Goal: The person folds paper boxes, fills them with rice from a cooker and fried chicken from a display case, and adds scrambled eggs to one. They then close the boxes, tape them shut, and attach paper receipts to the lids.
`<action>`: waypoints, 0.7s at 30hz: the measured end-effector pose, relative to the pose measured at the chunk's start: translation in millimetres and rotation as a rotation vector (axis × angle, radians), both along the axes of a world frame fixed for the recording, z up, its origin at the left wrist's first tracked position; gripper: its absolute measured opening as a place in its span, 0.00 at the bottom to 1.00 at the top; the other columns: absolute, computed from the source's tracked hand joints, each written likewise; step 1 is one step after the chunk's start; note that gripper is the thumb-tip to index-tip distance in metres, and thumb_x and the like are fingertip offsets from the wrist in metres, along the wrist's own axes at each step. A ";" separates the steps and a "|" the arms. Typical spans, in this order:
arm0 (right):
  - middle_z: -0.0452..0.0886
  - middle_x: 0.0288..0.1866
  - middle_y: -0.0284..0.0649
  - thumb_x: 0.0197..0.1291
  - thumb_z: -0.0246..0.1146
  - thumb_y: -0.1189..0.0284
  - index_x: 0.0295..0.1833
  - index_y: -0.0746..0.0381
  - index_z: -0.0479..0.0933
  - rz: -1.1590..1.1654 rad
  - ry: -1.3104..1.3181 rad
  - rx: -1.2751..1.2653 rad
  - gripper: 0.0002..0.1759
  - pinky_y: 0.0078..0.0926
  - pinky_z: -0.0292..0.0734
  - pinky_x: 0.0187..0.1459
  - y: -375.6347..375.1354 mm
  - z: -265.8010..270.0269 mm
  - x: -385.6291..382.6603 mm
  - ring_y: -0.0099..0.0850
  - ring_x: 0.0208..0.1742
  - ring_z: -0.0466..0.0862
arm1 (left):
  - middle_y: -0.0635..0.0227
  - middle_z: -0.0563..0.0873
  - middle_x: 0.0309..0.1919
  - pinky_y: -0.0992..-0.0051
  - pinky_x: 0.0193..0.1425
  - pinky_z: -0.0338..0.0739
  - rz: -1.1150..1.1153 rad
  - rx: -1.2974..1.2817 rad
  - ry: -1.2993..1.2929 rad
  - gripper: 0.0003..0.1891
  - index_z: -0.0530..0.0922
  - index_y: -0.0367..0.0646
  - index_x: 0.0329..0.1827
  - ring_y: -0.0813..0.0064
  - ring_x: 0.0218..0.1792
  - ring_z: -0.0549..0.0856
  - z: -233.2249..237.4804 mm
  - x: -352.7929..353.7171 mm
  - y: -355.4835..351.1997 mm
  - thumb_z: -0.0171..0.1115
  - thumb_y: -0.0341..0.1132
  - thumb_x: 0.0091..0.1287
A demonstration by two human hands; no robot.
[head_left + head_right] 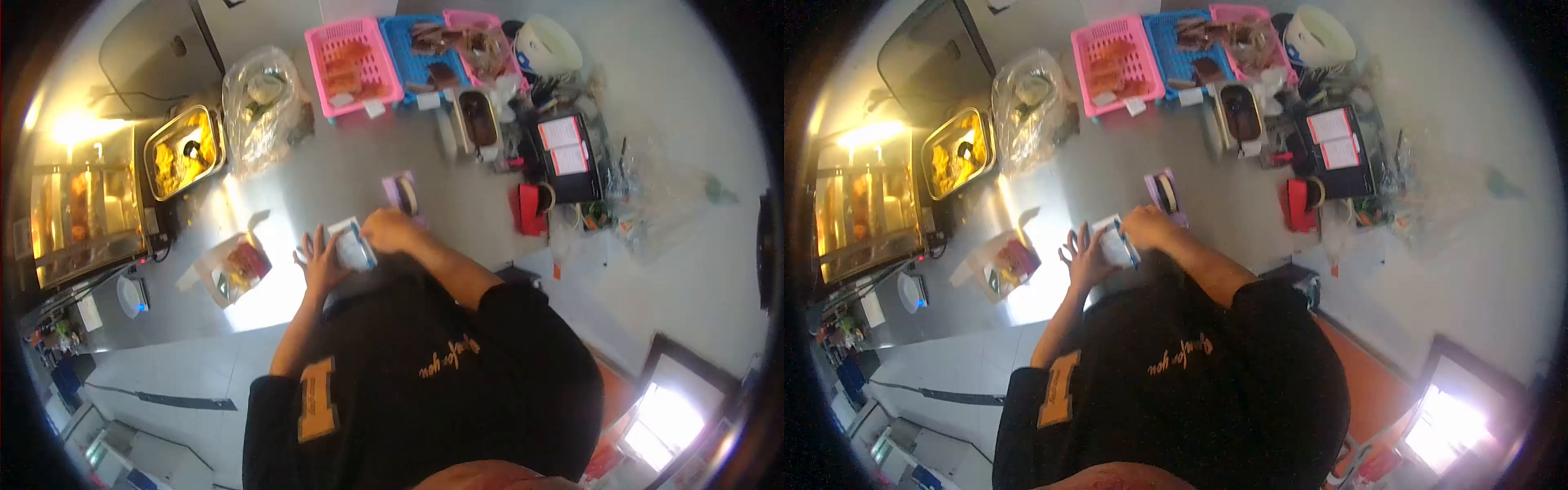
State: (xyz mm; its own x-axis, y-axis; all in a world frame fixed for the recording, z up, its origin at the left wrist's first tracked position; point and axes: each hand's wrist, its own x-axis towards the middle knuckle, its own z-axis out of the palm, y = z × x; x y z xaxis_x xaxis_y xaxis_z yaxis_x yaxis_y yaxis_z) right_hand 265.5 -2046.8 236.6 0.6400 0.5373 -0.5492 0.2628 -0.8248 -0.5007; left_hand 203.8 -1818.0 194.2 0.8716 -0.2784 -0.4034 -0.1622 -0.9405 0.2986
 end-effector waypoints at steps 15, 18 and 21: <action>0.84 0.49 0.49 0.63 0.61 0.59 0.49 0.51 0.84 -0.688 -1.081 -0.399 0.14 0.48 0.76 0.52 -296.6 -21.8 353.7 0.47 0.52 0.81 | 0.63 0.58 0.77 0.28 0.71 0.45 -0.004 -0.087 -0.058 0.49 0.72 0.65 0.69 0.48 0.78 0.53 -13.2 6.9 9.5 0.82 0.56 0.38; 0.83 0.55 0.49 0.71 0.56 0.59 0.60 0.59 0.80 -0.803 -0.960 0.138 0.21 0.38 0.75 0.56 -288.4 -14.5 338.7 0.45 0.55 0.82 | 0.61 0.71 0.68 0.39 0.69 0.58 0.092 -0.303 -0.301 0.31 0.77 0.53 0.59 0.54 0.70 0.68 -17.5 1.0 23.6 0.77 0.45 0.50; 0.85 0.54 0.40 0.72 0.58 0.65 0.60 0.64 0.79 -0.964 -0.557 0.776 0.18 0.31 0.76 0.58 -210.5 14.9 267.9 0.31 0.56 0.82 | 0.58 0.79 0.57 0.55 0.63 0.72 0.319 -0.529 -0.440 0.22 0.79 0.45 0.53 0.53 0.58 0.78 -7.8 -25.5 36.5 0.75 0.31 0.54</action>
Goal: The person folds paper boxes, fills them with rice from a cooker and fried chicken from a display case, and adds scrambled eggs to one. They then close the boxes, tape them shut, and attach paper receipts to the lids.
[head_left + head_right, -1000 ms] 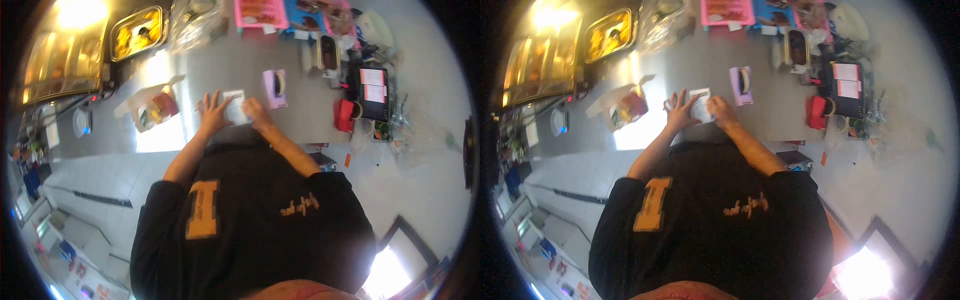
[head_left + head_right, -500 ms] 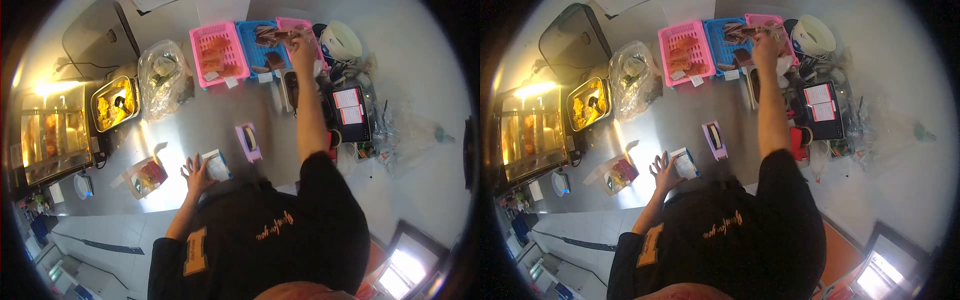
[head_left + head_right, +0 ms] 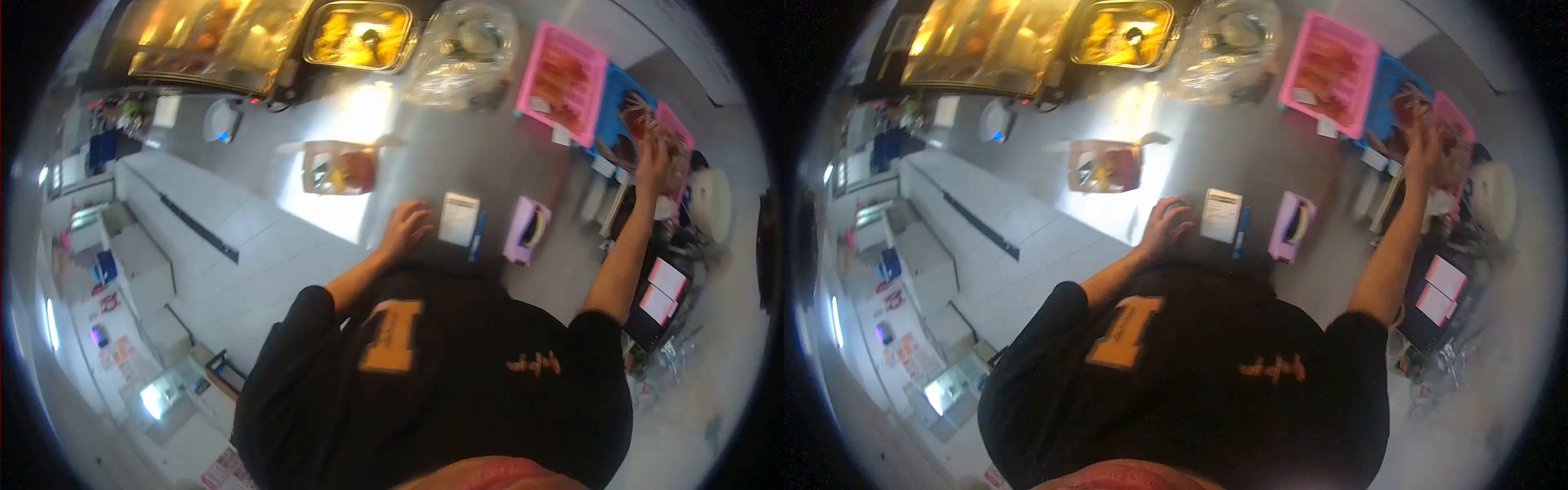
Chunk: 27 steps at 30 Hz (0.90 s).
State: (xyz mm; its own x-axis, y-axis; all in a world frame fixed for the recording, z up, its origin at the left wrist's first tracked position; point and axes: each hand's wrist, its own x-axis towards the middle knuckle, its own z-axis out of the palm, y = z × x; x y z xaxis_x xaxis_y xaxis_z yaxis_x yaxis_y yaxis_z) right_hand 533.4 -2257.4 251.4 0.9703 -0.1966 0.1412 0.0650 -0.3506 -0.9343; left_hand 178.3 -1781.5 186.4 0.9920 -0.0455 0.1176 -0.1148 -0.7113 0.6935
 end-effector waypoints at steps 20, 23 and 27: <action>0.67 0.73 0.39 0.57 0.66 0.52 0.67 0.48 0.72 0.513 -0.309 -0.626 0.32 0.73 0.39 0.73 559.0 12.1 -297.8 0.42 0.80 0.55 | 0.59 0.60 0.77 0.43 0.76 0.37 0.075 0.457 -0.096 0.44 0.69 0.49 0.71 0.57 0.79 0.52 90.9 45.7 291.2 0.71 0.63 0.54; 0.70 0.71 0.37 0.55 0.69 0.55 0.69 0.41 0.70 0.490 -0.134 -0.745 0.34 0.71 0.44 0.72 552.5 18.4 -250.1 0.39 0.76 0.63 | 0.59 0.55 0.78 0.41 0.76 0.33 -0.042 0.593 -0.288 0.50 0.69 0.62 0.72 0.50 0.79 0.48 68.0 37.0 299.2 0.75 0.67 0.42; 0.77 0.61 0.37 0.56 0.69 0.62 0.69 0.38 0.70 0.805 0.074 -0.896 0.33 0.62 0.51 0.74 553.6 19.3 -233.2 0.38 0.65 0.76 | 0.48 0.53 0.76 0.35 0.74 0.34 0.075 0.588 -0.340 0.45 0.71 0.62 0.69 0.42 0.79 0.46 -7.7 19.2 332.2 0.74 0.67 0.46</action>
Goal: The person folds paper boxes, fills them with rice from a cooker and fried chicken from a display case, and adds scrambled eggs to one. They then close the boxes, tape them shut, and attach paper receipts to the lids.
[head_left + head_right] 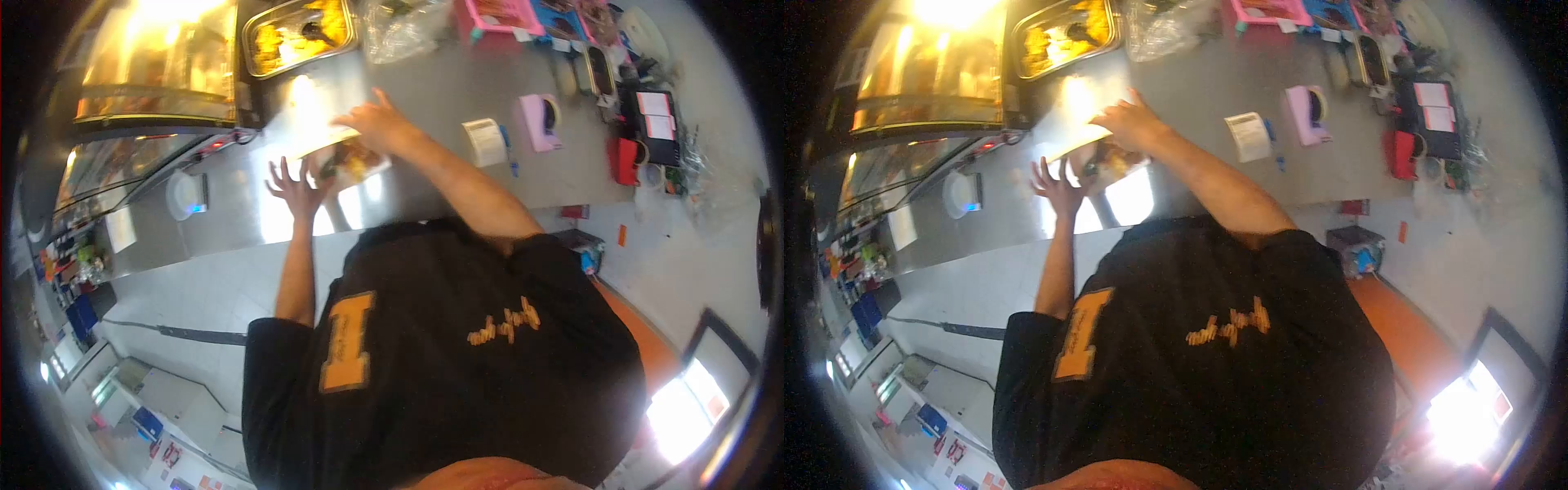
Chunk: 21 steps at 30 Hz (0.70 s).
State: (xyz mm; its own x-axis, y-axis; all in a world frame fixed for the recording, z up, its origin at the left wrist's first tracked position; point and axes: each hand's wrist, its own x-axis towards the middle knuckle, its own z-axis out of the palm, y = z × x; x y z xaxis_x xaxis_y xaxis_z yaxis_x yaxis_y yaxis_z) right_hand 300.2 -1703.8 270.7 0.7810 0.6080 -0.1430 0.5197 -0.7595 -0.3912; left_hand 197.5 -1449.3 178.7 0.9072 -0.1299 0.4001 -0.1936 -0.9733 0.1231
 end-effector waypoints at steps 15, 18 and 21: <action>0.62 0.77 0.51 0.58 0.61 0.72 0.72 0.52 0.70 -0.483 -0.120 0.239 0.32 0.52 0.51 0.77 11.8 -76.9 -115.7 0.48 0.81 0.52 | 0.46 0.59 0.76 0.53 0.79 0.46 0.002 -0.386 0.486 0.38 0.54 0.35 0.78 0.60 0.79 0.56 -14.0 26.9 -5.1 0.51 0.52 0.74; 0.67 0.73 0.55 0.61 0.62 0.67 0.71 0.63 0.69 -0.885 0.037 0.556 0.31 0.45 0.59 0.74 32.0 -124.3 -108.1 0.51 0.76 0.63 | 0.44 0.73 0.67 0.57 0.72 0.63 0.170 -0.622 0.513 0.38 0.56 0.32 0.76 0.53 0.69 0.72 -33.9 16.9 -25.8 0.58 0.48 0.71; 0.73 0.67 0.59 0.62 0.63 0.63 0.68 0.67 0.72 -1.012 0.304 0.717 0.31 0.38 0.68 0.69 21.2 -128.8 -99.6 0.52 0.68 0.74 | 0.48 0.86 0.51 0.65 0.57 0.78 0.192 -1.000 0.495 0.32 0.69 0.33 0.69 0.54 0.51 0.86 -45.4 -1.0 -38.4 0.68 0.41 0.66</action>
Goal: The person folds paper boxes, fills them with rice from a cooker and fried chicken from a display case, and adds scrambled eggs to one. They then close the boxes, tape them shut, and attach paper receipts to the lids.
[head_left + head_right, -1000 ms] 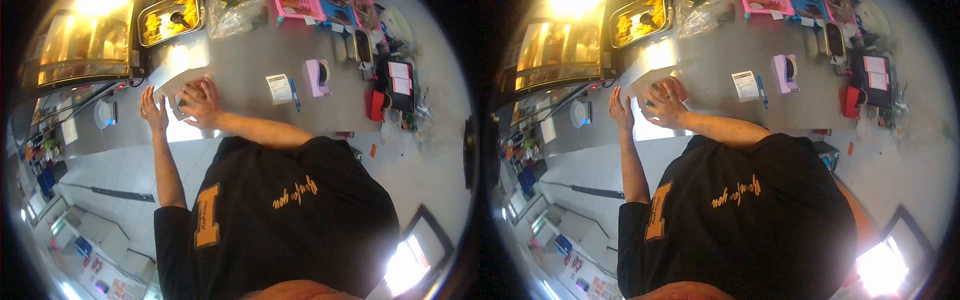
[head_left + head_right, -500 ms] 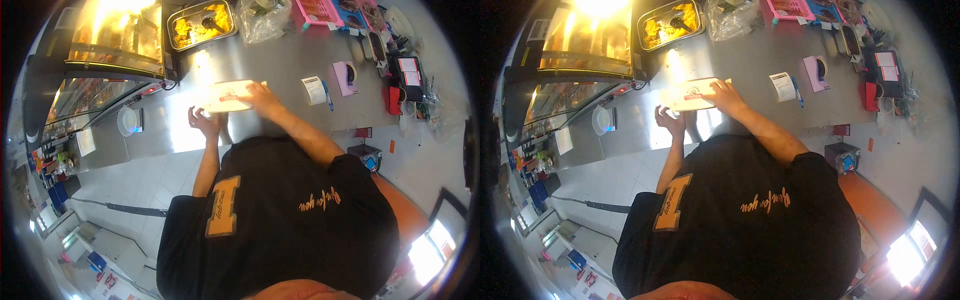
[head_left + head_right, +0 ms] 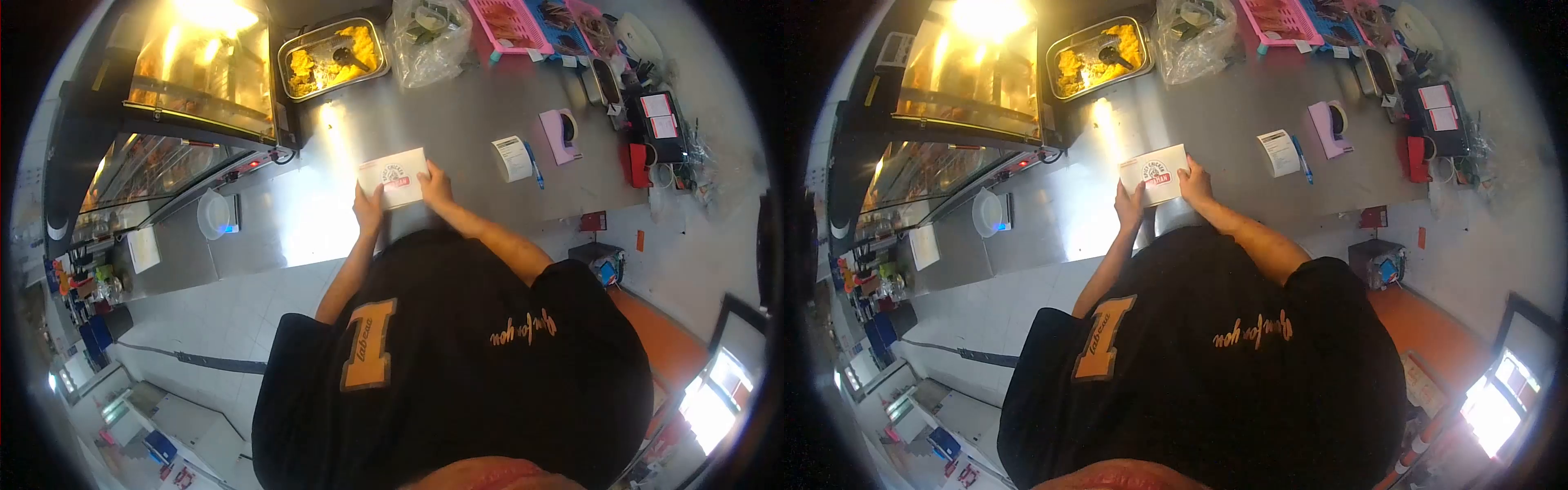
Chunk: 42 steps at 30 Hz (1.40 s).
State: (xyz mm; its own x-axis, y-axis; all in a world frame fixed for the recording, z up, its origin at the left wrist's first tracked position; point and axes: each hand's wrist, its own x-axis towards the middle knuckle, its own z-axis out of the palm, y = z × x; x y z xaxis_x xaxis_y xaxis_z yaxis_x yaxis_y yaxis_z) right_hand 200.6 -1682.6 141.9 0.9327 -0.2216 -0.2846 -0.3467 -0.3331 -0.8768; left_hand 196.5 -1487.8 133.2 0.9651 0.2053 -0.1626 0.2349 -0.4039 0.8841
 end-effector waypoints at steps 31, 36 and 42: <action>0.76 0.62 0.47 0.55 0.65 0.70 0.60 0.60 0.77 1.074 -0.623 -0.745 0.25 0.41 0.72 0.68 -79.0 58.8 32.3 0.46 0.70 0.71 | 0.46 0.61 0.73 0.49 0.68 0.72 -0.949 0.624 0.023 0.52 0.69 0.63 0.73 0.41 0.71 0.64 97.6 26.0 -16.8 0.84 0.46 0.37; 0.75 0.65 0.43 0.58 0.60 0.69 0.58 0.62 0.78 1.128 -0.871 -0.826 0.21 0.34 0.73 0.67 -105.5 36.8 28.1 0.42 0.70 0.73 | 0.40 0.56 0.75 0.48 0.68 0.73 -0.968 0.721 -0.037 0.44 0.67 0.72 0.74 0.34 0.70 0.63 90.0 17.2 -23.3 0.76 0.49 0.51; 0.77 0.63 0.37 0.62 0.61 0.63 0.56 0.59 0.80 0.973 -0.850 -0.605 0.19 0.41 0.66 0.72 -119.2 37.1 13.8 0.41 0.74 0.68 | 0.44 0.49 0.78 0.32 0.65 0.66 -0.891 0.936 -0.227 0.38 0.61 0.81 0.75 0.29 0.74 0.52 58.4 -18.0 -29.5 0.67 0.55 0.62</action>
